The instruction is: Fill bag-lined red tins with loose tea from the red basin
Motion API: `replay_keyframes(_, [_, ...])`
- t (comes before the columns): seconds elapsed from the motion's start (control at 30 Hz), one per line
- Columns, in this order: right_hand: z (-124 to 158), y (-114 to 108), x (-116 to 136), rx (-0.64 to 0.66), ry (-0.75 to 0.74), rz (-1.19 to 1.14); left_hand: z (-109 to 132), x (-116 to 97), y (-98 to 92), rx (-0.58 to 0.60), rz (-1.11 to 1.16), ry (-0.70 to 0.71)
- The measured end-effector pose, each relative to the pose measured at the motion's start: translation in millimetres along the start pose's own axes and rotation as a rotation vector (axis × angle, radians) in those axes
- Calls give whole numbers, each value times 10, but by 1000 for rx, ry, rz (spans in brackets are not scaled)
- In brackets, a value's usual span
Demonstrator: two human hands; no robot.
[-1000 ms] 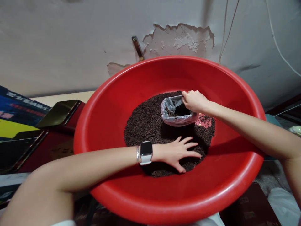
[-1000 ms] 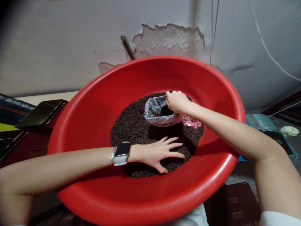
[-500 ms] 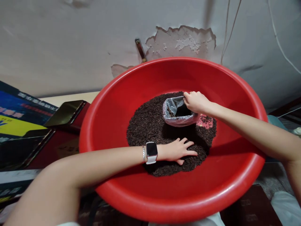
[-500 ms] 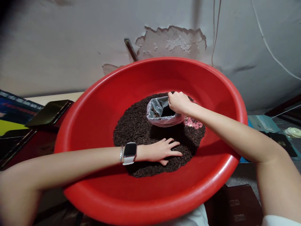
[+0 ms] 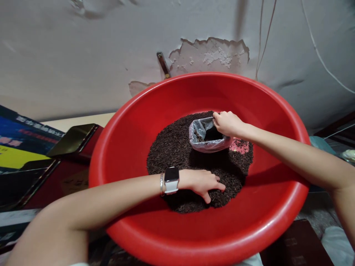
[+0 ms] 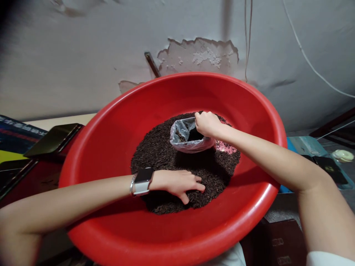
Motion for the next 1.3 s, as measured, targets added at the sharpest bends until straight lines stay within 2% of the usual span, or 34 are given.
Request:
replay_keyframes(0.1, [-5,5,3,-1,-12,3,183,18,-370,-157,96,28])
replay_keyframes(0.17, [-4,4,6,-4,-14,2,352,101,-662,-339,209,18])
replay_keyframes(0.23, [2,2,10,4,-8,-1,532,263,-913,-584,304,-42])
replay_keyframes(0.3, [10,-5,18,12,-7,-4,688,490,-1061,-835,358,-179])
replay_keyframes(0.37, [15,-14,26,16,-9,-3,754,692,-1082,-947,355,-302])
replay_keyframes(0.43, [17,-21,21,15,4,1,719,805,-1032,-906,299,-341])
replay_keyframes(0.5, [13,-19,14,17,14,1,666,817,-986,-865,232,-319])
replay_keyframes(0.6, [1,-4,6,17,5,-4,630,687,-976,-947,226,-248])
replay_keyframes(0.67, [-7,9,-5,8,5,-3,549,516,-919,-917,240,-139])
replay_keyframes(0.73, [-13,20,-18,-5,7,1,383,330,-745,-731,194,-19])
replay_keyframes(0.83, [-19,36,-30,-18,-1,5,109,191,-304,-389,39,50])
replay_keyframes(0.9, [-21,43,-35,-22,-5,4,-28,238,-35,-303,-23,-6])
replay_keyframes(0.97, [-21,43,-35,-25,-7,4,-119,338,152,-306,-19,-104])
replay_keyframes(1.03, [-21,39,-33,-24,-7,6,-166,421,263,-320,25,-193])
replay_keyframes(1.1, [-21,34,-28,-21,-10,6,-179,468,298,-334,84,-286])
replay_keyframes(1.2, [-21,27,-21,-19,-11,-3,-160,504,250,-373,160,-445])
replay_keyframes(1.3, [-21,23,-15,-27,-16,-11,-145,516,183,-387,180,-522])
Point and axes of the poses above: each hand's wrist, its own z-axis away from the middle knuckle, its own y-axis out of the palm, x = y × z, the point moved 5 cm from there along -z, towards the middle knuckle, and after that the axes turned 13 degrees about -y, right-handed, at the moved point
